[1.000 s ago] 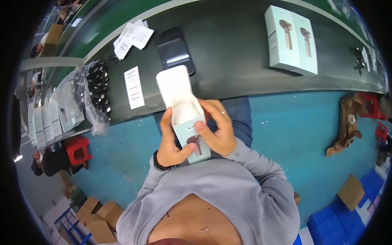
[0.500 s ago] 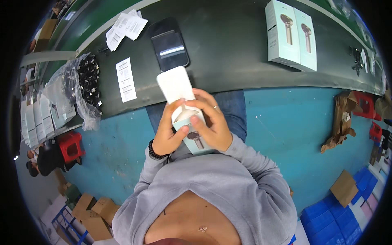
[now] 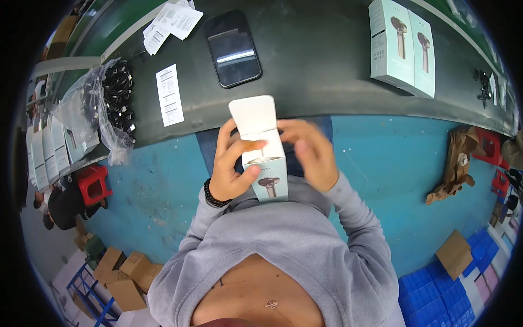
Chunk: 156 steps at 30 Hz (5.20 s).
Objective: Packing hair dryers into individual boxes on a production line.
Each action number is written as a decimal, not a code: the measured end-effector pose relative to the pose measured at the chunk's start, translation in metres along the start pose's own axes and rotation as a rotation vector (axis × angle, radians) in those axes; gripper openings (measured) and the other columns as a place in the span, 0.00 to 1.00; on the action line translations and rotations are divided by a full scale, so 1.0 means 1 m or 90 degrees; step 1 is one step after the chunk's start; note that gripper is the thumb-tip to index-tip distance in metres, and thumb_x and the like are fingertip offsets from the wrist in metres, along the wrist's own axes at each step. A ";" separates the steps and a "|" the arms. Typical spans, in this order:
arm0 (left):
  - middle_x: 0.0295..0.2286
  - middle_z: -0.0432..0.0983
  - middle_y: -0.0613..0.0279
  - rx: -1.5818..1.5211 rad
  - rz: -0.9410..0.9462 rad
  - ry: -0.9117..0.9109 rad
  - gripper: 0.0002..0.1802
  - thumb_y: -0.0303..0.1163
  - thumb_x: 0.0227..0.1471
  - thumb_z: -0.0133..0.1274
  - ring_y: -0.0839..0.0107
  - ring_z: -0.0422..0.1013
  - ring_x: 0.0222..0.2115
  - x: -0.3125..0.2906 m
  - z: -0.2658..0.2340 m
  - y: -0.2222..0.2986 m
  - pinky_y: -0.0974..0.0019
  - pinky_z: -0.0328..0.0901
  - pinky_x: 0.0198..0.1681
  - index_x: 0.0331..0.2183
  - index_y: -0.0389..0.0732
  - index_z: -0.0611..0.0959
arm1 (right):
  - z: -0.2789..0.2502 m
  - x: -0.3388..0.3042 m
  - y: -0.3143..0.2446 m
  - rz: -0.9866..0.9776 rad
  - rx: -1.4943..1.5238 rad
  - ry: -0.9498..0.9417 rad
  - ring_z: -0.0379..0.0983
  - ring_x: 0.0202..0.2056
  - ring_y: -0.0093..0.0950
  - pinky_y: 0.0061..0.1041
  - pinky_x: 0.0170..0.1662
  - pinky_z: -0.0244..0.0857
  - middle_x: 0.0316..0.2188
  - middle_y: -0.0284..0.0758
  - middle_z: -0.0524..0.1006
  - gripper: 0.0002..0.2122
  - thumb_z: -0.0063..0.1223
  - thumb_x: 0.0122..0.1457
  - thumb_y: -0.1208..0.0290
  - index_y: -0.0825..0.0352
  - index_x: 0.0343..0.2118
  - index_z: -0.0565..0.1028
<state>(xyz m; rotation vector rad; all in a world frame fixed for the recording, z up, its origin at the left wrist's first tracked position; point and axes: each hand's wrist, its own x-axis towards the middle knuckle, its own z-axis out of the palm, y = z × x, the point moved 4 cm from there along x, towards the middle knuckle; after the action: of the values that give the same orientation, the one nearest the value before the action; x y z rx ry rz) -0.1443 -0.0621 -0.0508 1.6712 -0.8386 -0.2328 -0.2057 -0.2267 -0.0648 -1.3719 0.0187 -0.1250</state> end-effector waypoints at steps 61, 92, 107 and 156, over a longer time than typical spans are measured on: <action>0.36 0.71 0.51 -0.139 0.028 -0.022 0.03 0.21 0.46 0.49 0.53 0.65 0.46 -0.003 0.001 -0.011 0.55 0.60 0.47 0.29 0.36 0.74 | 0.000 0.009 -0.014 -0.184 -0.313 -0.188 0.68 0.49 0.43 0.36 0.51 0.61 0.43 0.46 0.73 0.10 0.58 0.47 0.76 0.70 0.34 0.77; 0.46 0.65 0.41 0.309 -0.097 0.412 0.42 0.48 0.32 0.64 0.52 0.67 0.45 0.313 -0.244 -0.119 0.59 0.65 0.44 0.47 0.34 0.69 | -0.387 0.108 -0.067 0.043 -0.528 0.410 0.66 0.47 0.25 0.20 0.49 0.56 0.44 0.37 0.72 0.25 0.42 0.61 0.57 0.70 0.55 0.62; 0.49 0.64 0.44 0.369 -0.318 0.482 0.37 0.39 0.38 0.59 0.56 0.64 0.49 0.508 -0.349 -0.269 0.68 0.58 0.53 0.48 0.31 0.66 | -0.296 -0.021 -0.150 0.017 -0.551 0.461 0.68 0.35 0.20 0.15 0.35 0.58 0.39 0.33 0.73 0.19 0.41 0.62 0.59 0.66 0.50 0.68; 0.34 0.72 0.49 0.758 -0.350 0.491 0.16 0.39 0.47 0.49 0.49 0.69 0.37 -0.038 -0.443 -0.078 0.53 0.64 0.40 0.38 0.44 0.74 | -0.054 0.182 -0.163 -0.281 -0.370 0.034 0.67 0.41 0.30 0.26 0.48 0.58 0.41 0.45 0.71 0.22 0.28 0.64 0.65 0.82 0.47 0.66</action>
<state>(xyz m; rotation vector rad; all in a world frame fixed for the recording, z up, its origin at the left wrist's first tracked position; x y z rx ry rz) 0.1106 0.3080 -0.0047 2.7778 0.2010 0.6523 -0.0425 -0.3291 0.0943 -1.9372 -0.2199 -0.5606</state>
